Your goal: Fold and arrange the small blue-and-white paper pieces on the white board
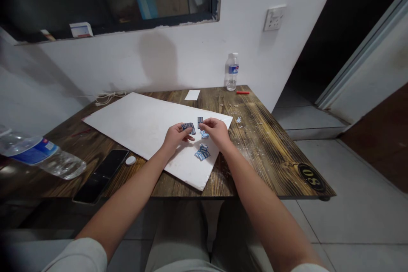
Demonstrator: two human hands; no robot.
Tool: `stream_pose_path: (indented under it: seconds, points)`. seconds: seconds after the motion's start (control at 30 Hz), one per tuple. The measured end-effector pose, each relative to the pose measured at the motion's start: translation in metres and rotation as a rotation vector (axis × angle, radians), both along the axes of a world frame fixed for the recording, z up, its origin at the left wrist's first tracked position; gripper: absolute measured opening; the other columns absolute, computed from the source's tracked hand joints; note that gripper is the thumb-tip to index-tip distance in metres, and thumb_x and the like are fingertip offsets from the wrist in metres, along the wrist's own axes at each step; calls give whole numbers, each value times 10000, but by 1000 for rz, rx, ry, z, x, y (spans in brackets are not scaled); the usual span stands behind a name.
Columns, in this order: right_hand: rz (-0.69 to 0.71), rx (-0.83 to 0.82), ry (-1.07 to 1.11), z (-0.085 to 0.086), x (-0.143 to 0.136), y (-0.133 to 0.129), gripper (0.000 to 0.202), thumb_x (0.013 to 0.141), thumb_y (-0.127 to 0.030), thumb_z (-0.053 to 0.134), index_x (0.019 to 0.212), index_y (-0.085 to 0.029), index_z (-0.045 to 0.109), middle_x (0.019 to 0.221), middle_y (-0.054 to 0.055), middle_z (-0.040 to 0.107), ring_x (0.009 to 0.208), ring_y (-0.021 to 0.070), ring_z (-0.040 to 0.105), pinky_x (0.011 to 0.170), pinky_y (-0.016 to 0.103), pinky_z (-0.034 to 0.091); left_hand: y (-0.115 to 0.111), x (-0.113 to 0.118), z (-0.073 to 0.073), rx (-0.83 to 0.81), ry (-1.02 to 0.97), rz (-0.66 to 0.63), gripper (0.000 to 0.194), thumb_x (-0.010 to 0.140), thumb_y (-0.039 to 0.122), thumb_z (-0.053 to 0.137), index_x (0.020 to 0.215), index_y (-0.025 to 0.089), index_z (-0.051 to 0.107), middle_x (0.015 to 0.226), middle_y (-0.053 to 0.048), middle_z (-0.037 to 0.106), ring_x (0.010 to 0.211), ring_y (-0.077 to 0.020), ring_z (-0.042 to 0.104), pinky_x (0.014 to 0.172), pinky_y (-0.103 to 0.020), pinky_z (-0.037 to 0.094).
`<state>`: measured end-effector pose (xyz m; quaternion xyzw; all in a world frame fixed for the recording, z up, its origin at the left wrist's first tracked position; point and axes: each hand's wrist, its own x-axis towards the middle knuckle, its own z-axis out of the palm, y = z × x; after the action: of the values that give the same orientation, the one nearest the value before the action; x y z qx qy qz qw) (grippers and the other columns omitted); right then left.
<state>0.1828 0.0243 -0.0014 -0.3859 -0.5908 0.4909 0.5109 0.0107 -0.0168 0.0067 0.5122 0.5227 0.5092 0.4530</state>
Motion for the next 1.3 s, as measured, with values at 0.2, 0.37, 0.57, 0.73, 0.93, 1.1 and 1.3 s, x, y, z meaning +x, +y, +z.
stream_pose_path:
  seconds: [0.2,0.37,0.57,0.73,0.93,1.1,1.3]
  points:
    - [72,-55,-19,-2,-9,-6,389,573,-515,783,702,-176,644,658,26,668,603,141,569,585,272,416,2,-1,0,-2,35,84,328,694,398,774,826,128,642,755,-73,730,507,-115,638,440,-193,397]
    - [67,-28,-57,-9,-16,-7,383,598,-526,762,707,-181,639,664,14,655,587,131,530,557,257,380,1,0,1,7,54,56,290,697,365,767,801,124,645,731,-69,719,488,-102,612,441,-198,383]
    - [22,-4,-73,-7,-17,-8,353,636,-518,720,687,-177,646,652,8,649,588,129,522,572,258,378,2,-1,0,42,31,18,335,698,405,757,831,115,653,772,-80,726,508,-108,627,437,-194,378]
    - [-31,-4,-64,-5,-16,-8,313,639,-485,702,692,-181,652,639,9,648,585,137,519,571,268,379,1,0,0,50,39,5,369,699,429,760,871,116,666,727,-67,713,557,-129,655,456,-194,405]
    - [-50,-12,-44,-8,-18,-8,311,633,-488,696,686,-187,638,646,10,648,590,140,525,576,271,389,2,-1,-1,47,33,-7,338,729,404,736,891,114,679,707,-63,706,570,-137,668,456,-192,404]
    - [-54,-27,-44,-5,-17,-10,343,631,-522,690,691,-191,623,660,18,650,608,150,540,576,275,396,1,0,0,30,-7,-24,366,737,405,731,954,113,687,838,-90,734,574,-129,678,446,-180,405]
    - [-69,-27,-14,-6,-17,-9,316,633,-484,704,714,-187,635,702,21,666,633,148,553,593,271,405,0,2,2,4,-19,-45,341,760,375,712,979,115,680,914,-102,740,579,-125,685,441,-168,402]
